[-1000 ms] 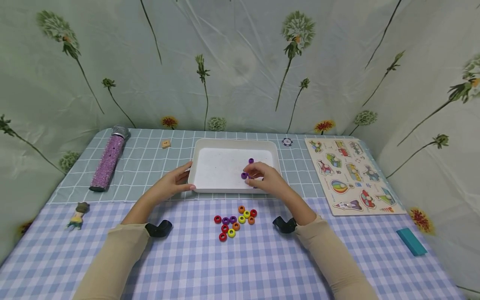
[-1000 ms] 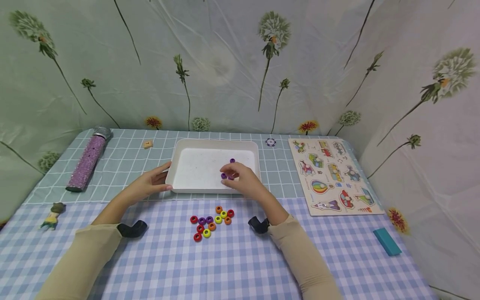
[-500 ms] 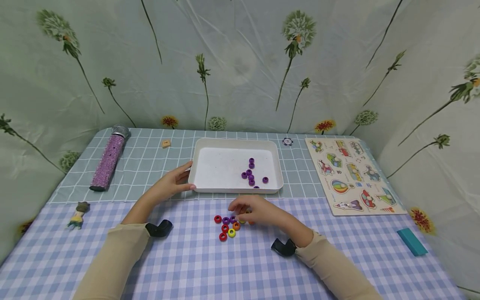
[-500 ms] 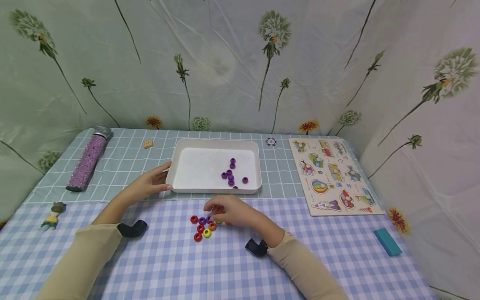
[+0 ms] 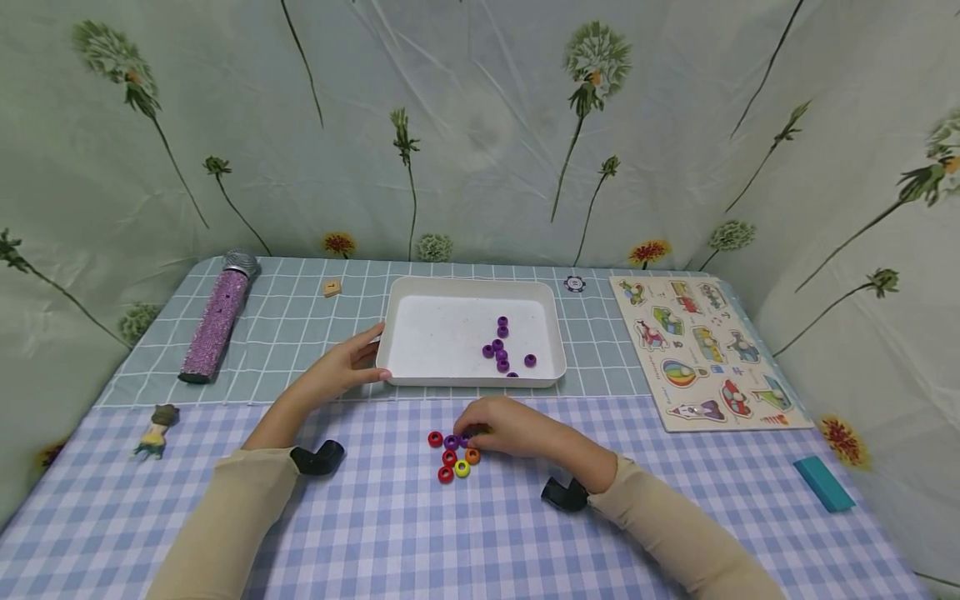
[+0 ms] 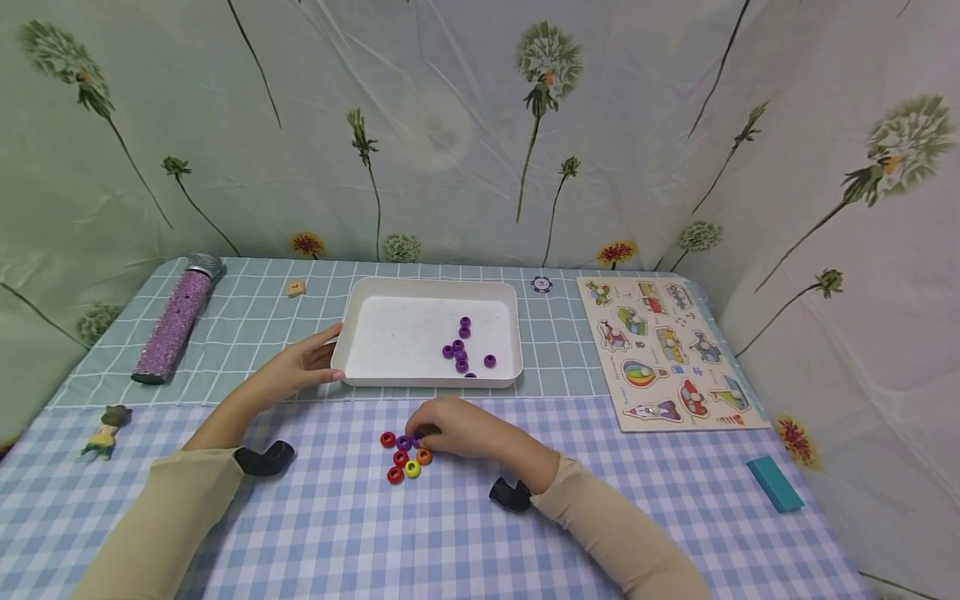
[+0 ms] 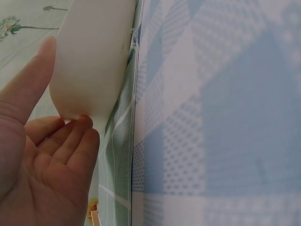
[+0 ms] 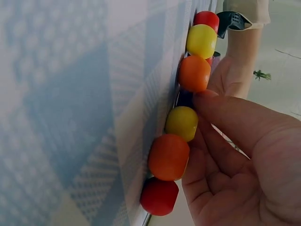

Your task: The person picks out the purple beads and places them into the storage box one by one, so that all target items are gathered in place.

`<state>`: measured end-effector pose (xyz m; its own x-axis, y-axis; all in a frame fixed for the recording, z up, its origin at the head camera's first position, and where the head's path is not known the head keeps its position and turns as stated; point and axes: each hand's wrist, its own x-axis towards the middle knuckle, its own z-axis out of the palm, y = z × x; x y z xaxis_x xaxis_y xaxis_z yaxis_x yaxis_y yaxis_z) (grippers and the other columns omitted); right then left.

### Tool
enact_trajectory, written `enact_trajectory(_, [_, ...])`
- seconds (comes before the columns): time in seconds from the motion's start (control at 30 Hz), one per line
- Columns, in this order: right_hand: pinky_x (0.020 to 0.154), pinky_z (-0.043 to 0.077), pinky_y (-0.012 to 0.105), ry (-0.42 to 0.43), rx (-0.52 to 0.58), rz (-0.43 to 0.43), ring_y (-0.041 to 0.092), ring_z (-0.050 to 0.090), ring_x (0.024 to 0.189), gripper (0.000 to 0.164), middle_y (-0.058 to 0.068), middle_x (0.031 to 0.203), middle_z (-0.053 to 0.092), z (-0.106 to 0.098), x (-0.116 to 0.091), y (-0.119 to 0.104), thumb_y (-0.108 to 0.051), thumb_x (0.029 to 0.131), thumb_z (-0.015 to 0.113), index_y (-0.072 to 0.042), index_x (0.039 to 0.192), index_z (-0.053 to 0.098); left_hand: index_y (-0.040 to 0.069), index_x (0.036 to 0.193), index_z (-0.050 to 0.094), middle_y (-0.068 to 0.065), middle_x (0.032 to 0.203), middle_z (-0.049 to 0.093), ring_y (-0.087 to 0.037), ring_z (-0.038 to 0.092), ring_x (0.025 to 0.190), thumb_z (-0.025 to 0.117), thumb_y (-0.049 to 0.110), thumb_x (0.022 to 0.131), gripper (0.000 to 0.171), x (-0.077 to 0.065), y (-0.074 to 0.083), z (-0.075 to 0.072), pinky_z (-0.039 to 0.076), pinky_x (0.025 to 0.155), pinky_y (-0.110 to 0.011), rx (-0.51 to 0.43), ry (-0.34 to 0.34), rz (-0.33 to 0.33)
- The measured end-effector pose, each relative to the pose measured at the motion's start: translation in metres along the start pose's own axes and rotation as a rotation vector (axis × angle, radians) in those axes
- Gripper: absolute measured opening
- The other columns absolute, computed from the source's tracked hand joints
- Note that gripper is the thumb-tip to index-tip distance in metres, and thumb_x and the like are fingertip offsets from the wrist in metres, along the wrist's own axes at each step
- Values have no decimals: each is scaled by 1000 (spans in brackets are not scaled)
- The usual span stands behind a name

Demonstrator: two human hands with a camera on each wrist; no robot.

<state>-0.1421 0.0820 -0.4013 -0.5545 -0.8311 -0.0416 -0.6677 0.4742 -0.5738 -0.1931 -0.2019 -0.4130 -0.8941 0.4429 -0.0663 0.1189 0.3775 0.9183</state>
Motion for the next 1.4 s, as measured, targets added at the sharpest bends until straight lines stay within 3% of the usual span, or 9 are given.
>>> enact_trajectory(0.23, [62, 43, 17, 119, 185, 52, 4, 48, 72, 19, -9, 90, 53, -9, -2, 3, -13, 77, 58, -11, 96, 60, 12, 134, 13, -8, 136, 12, -26, 22, 119, 65, 27, 69, 84, -1, 0, 0, 27, 91, -38, 1, 3, 3])
enact_trajectory(0.4, [67, 44, 21, 299, 290, 41, 7, 48, 77, 19, -6, 91, 54, -24, 1, 19, -8, 77, 58, -8, 96, 60, 12, 134, 13, -8, 136, 11, -26, 22, 119, 65, 27, 69, 84, 0, 0, 0, 27, 91, -38, 8, 2, 3])
enact_trajectory(0.57, [70, 44, 23, 448, 341, 153, 11, 50, 80, 19, 0, 91, 54, -41, 4, 43, -7, 78, 57, -7, 96, 60, 12, 134, 13, -8, 136, 12, -26, 23, 119, 65, 27, 69, 84, 0, 0, 0, 28, 91, -38, 6, 0, 8])
enact_trajectory(0.77, [70, 45, 24, 478, 297, 391, 13, 51, 81, 19, 0, 94, 55, -48, 10, 67, -8, 79, 55, -11, 97, 60, 12, 134, 13, -8, 136, 12, -26, 23, 119, 65, 27, 69, 84, 0, 0, 0, 28, 91, -38, -4, 1, 16])
enact_trajectory(0.93, [69, 45, 26, 434, 266, 442, 16, 51, 80, 16, 2, 91, 56, -47, 14, 72, -8, 78, 56, -10, 94, 59, 12, 134, 13, -9, 136, 11, -27, 23, 119, 64, 28, 69, 84, 0, -1, 0, 27, 91, -38, 14, 0, 13])
enact_trajectory(1.17, [71, 44, 25, 448, 272, 441, 14, 50, 81, 19, 0, 90, 55, -46, 13, 69, -14, 77, 59, -13, 96, 57, 12, 134, 13, -8, 136, 11, -26, 23, 119, 64, 28, 69, 84, 0, 0, -1, 28, 91, -37, 18, 0, 15])
enact_trajectory(1.3, [75, 43, 29, 467, 304, 327, 20, 50, 86, 24, 8, 95, 55, -51, 6, 36, -11, 76, 59, -5, 100, 55, 12, 134, 13, -7, 136, 11, -26, 23, 119, 64, 27, 70, 83, 0, 0, -1, 28, 91, -37, 12, -4, 25])
enact_trajectory(1.4, [76, 42, 33, 443, 340, 166, 26, 51, 87, 27, 14, 97, 54, -48, 2, 15, -6, 75, 60, 1, 101, 53, 12, 134, 13, -7, 136, 12, -26, 23, 119, 64, 27, 69, 83, 0, 0, -1, 28, 91, -37, 6, -3, 24])
